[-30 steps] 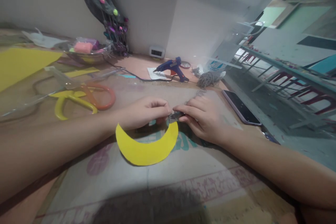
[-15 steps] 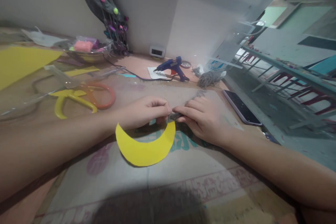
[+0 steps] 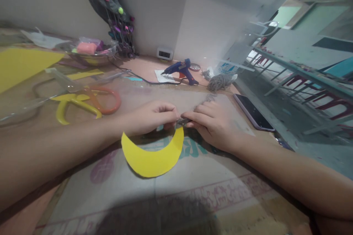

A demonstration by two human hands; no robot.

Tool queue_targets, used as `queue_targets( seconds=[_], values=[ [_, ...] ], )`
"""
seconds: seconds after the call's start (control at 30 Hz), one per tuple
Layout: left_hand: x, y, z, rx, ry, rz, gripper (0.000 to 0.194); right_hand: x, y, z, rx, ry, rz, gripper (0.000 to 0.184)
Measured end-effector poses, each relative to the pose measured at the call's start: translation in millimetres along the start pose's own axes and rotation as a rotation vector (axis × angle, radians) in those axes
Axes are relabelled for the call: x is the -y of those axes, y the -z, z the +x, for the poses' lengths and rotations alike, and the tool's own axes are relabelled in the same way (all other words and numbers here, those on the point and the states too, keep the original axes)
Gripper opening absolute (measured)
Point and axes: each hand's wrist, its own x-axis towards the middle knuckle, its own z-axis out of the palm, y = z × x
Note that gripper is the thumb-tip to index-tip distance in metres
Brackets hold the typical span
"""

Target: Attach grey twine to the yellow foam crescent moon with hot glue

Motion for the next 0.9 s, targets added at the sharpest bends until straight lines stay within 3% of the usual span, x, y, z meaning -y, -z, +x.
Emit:
queue_targets(
  seconds=[0.3,0.9],
  values=[
    [3.4,0.5,0.2,0.011,-0.027,0.003,0.028,-1.7,-1.3,-6.0,0.004,-0.027,0.103,0.027],
    [1.2,0.0,1.0,0.008,-0.013,-0.029,0.026,0.4,3.1,-0.6,-0.007,0.022,-0.033,0.027]
  ],
)
